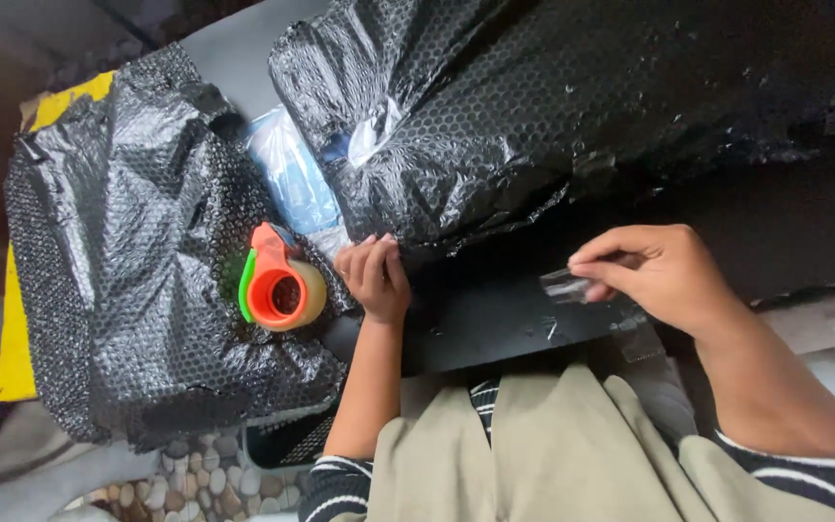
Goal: Wrapping a pillow in black bubble wrap and securing it with adhesive tape using a dispenser.
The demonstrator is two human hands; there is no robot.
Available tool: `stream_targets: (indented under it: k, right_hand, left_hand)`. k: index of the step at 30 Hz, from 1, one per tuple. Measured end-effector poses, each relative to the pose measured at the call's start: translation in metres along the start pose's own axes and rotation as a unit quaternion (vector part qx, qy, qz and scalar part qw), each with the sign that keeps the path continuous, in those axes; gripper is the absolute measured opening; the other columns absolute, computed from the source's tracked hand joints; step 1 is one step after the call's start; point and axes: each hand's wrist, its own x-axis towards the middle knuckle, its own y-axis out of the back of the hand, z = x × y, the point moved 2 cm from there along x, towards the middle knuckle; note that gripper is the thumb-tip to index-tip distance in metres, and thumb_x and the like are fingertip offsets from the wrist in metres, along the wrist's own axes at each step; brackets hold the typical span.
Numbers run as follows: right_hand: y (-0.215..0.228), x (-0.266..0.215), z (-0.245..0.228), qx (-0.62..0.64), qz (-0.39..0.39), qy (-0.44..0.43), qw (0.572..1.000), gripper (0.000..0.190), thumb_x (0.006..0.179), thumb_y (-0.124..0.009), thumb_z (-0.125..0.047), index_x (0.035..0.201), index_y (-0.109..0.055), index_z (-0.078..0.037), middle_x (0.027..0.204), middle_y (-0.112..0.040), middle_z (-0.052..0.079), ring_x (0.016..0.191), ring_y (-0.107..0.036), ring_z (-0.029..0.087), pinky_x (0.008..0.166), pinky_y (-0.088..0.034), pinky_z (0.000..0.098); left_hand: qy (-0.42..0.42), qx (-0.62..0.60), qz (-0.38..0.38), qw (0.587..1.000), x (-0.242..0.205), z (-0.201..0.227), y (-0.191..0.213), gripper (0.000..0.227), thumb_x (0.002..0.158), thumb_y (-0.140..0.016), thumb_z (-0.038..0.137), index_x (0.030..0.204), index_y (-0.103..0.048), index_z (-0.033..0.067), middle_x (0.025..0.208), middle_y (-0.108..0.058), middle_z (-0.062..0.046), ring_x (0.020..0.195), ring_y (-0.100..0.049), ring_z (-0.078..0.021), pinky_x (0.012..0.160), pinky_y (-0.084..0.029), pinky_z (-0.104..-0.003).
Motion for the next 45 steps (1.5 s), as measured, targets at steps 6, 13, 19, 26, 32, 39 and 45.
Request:
stream_targets:
  k: [6, 13, 19, 26, 32, 39, 45]
  right_hand:
    - [-0.04, 0.037, -0.02, 0.059, -0.038, 0.067, 0.995, 0.013, 0.082, -0.08, 0.002, 0.094, -0.081, -0.004, 0.074, -0.078, 0.015, 0.044, -0.07, 0.017, 0.041, -0.059, 0.0267]
    - [-0.1, 0.081, -0.028, 0.228, -0.135, 0.034, 0.964, 0.017, 0.084, -0.078, 0.009, 0.1, -0.074, 0.01, 0.086, -0.076, 0.023, 0.075, -0.079, 0.03, 0.067, -0.07, 0.0384]
    - [-0.108, 0.063, -0.057, -0.002, -0.077, 0.445, 0.892, 0.009, 0.086, -0.083, -0.009, 0.089, -0.082, -0.017, 0.105, -0.079, 0.005, 0.094, -0.078, 0.021, 0.082, -0.061, 0.0325]
    - [-0.138, 0.061, -0.028, -0.262, 0.088, 0.664, 0.695, 0.008, 0.096, -0.072, -0.008, 0.089, -0.074, -0.007, 0.104, -0.076, 0.008, 0.099, -0.075, 0.02, 0.098, -0.061, 0.0396]
    - [-0.14, 0.049, -0.029, -0.392, 0.182, 0.614, 0.661, 0.01, 0.1, -0.065, -0.018, 0.093, -0.07, -0.024, 0.112, -0.069, -0.008, 0.096, -0.053, 0.016, 0.082, -0.039, 0.034]
    - [-0.143, 0.061, -0.019, -0.32, 0.106, 0.547, 0.766, 0.025, 0.097, -0.065, -0.038, 0.117, -0.072, -0.027, 0.117, -0.068, -0.013, 0.104, -0.047, 0.014, 0.088, -0.031, 0.0335]
    - [-0.163, 0.074, -0.011, -0.316, 0.174, 0.601, 0.714, 0.018, 0.098, -0.069, -0.033, 0.115, -0.073, -0.028, 0.11, -0.069, -0.009, 0.104, -0.056, 0.016, 0.085, -0.035, 0.0336]
  left_hand:
    - [-0.009, -0.031, 0.03, 0.999, -0.02, -0.021, -0.007, 0.006, 0.095, -0.074, 0.015, 0.098, -0.077, 0.0104, 0.092, -0.073, -0.001, 0.088, -0.066, -0.0218, 0.098, -0.045, -0.037]
    - [-0.014, -0.034, 0.031, 0.999, -0.013, -0.017, -0.004, 0.009, 0.098, -0.073, 0.019, 0.099, -0.076, 0.0117, 0.093, -0.074, 0.001, 0.089, -0.066, -0.0205, 0.099, -0.044, -0.036]
    - [-0.019, -0.033, 0.04, 0.998, -0.013, -0.018, -0.004, 0.009, 0.099, -0.071, 0.019, 0.097, -0.075, 0.0106, 0.091, -0.072, 0.0, 0.086, -0.065, -0.0213, 0.096, -0.045, -0.036]
    - [-0.012, -0.033, 0.037, 0.999, -0.012, -0.019, -0.004, 0.011, 0.098, -0.072, 0.022, 0.096, -0.077, 0.0117, 0.09, -0.074, 0.001, 0.084, -0.066, -0.0215, 0.095, -0.047, -0.036]
    - [-0.009, -0.036, 0.029, 0.999, -0.007, -0.014, 0.0, 0.011, 0.099, -0.071, 0.021, 0.097, -0.076, 0.012, 0.092, -0.074, 0.001, 0.086, -0.067, -0.0217, 0.095, -0.047, -0.036]
    - [-0.01, -0.04, 0.029, 0.999, -0.016, -0.021, -0.005, 0.009, 0.098, -0.072, 0.02, 0.098, -0.077, 0.0128, 0.092, -0.075, 0.001, 0.087, -0.067, -0.0215, 0.095, -0.046, -0.037]
    - [-0.011, -0.049, 0.021, 0.999, -0.012, -0.016, 0.0, 0.018, 0.103, -0.064, 0.024, 0.103, -0.075, 0.0099, 0.094, -0.074, -0.001, 0.09, -0.067, -0.023, 0.097, -0.046, -0.039]
